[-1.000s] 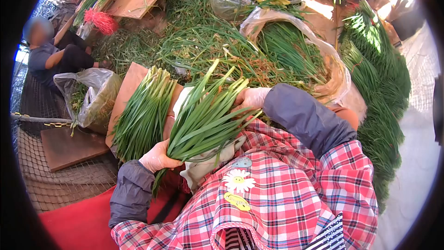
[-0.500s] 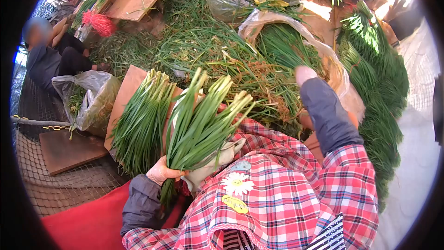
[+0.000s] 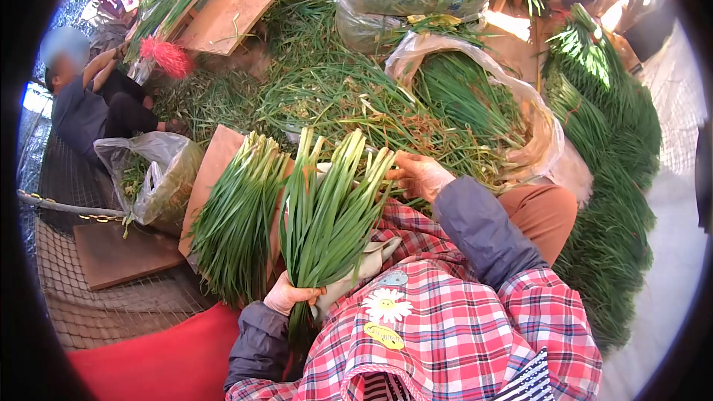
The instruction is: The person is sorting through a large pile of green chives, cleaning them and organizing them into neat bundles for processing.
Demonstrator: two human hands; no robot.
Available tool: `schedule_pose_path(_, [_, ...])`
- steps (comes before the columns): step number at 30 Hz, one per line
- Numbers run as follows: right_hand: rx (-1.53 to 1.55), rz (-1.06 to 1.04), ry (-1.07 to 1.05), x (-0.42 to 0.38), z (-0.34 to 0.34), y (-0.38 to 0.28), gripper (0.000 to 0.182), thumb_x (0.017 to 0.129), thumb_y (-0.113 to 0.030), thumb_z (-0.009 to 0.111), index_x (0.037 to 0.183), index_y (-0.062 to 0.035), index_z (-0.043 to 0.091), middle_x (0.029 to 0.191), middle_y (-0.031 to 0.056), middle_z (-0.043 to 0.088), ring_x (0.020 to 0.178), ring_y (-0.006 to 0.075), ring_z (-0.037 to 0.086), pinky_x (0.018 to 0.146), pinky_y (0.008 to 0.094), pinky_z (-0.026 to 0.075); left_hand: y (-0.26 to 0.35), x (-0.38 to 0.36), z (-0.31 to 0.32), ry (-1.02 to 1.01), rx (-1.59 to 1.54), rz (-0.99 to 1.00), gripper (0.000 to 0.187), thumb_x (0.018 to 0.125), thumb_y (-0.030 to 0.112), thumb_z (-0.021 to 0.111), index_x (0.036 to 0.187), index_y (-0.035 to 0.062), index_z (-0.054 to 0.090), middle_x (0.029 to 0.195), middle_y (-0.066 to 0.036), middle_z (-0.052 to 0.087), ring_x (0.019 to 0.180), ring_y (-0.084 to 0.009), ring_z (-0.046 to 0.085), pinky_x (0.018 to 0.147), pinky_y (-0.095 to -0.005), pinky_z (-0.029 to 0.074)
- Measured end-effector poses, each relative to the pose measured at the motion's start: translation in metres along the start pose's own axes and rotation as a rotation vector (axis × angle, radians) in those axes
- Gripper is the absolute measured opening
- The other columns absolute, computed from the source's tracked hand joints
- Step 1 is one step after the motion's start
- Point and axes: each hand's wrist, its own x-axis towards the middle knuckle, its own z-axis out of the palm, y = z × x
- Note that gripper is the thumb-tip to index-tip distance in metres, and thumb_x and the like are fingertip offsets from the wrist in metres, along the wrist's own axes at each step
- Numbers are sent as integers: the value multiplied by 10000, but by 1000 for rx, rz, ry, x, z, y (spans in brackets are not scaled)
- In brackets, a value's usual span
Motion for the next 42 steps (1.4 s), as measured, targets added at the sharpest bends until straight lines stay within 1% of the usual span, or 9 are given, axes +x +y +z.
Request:
schedule_pose_path(3, [120,-90,44,-8,-2,-4,322,850,-264,639,1118,-106,553,928,52,646,728,142,598,604,300,469,2,2,1,-1,41,21,348,649,-13,677,989,-19,605,789,-118,642,579,-164,572,539,-262,446])
schedule_pose_path(7, [-841,-989,367,-9,4,-26,265,688,-301,749,872,-124,674,904,33,623,915,199,586,769,353,450,5,1,6,20,37,15,340,655,-23,679,987,-17,607,792,-114,642,579,-161,569,537,-262,446])
schedule_pose_path(10, [-1651,-1097,167,-24,32,-35,269,642,-347,735,837,-166,689,897,26,611,917,230,558,803,400,422,3,3,8,28,46,17,336,658,-23,681,986,-17,607,794,-109,641,583,-159,567,538,-263,445])
schedule_pose_path(28, [-2189,-786,-313,-14,80,-25,180,687,-196,640,854,-130,655,781,69,648,751,268,644,628,384,512,15,0,-2,-9,148,-34,395,677,-10,711,1053,11,592,843,-91,650,646,-150,583,558,-261,452])
schedule_pose_path(31, [-2091,-664,-191,-16,81,-36,154,690,-164,625,835,-117,647,777,74,649,745,272,648,618,386,517,12,0,-6,-34,131,-34,387,677,-22,704,1047,8,595,843,-92,650,647,-151,585,559,-259,453])
schedule_pose_path(35, [-1900,-717,494,7,21,-78,103,739,-153,607,811,-79,614,736,119,640,718,294,649,617,398,524,11,-1,-11,-51,151,-11,369,682,-19,694,1038,6,599,839,-91,650,648,-148,585,560,-257,452])
schedule_pose_path(38, [-2341,157,304,37,-101,-69,299,746,-219,608,1030,-131,643,850,120,655,821,292,643,701,413,514,8,0,-19,-89,166,4,365,685,-2,693,1038,14,601,835,-87,650,646,-142,580,560,-254,451])
schedule_pose_path(40, [-2432,27,309,17,-84,-68,360,775,-248,606,1124,-164,624,960,104,651,928,260,624,796,414,494,19,2,-14,-80,165,-4,363,685,7,697,1035,19,600,838,-82,646,644,-138,576,554,-254,450])
schedule_pose_path(42, [-1918,-399,272,-7,-16,-91,367,773,-274,642,1120,-158,613,1031,114,631,983,295,587,834,399,464,17,-1,-11,-75,179,-18,365,686,12,697,1036,23,595,841,-77,642,643,-135,573,549,-252,449])
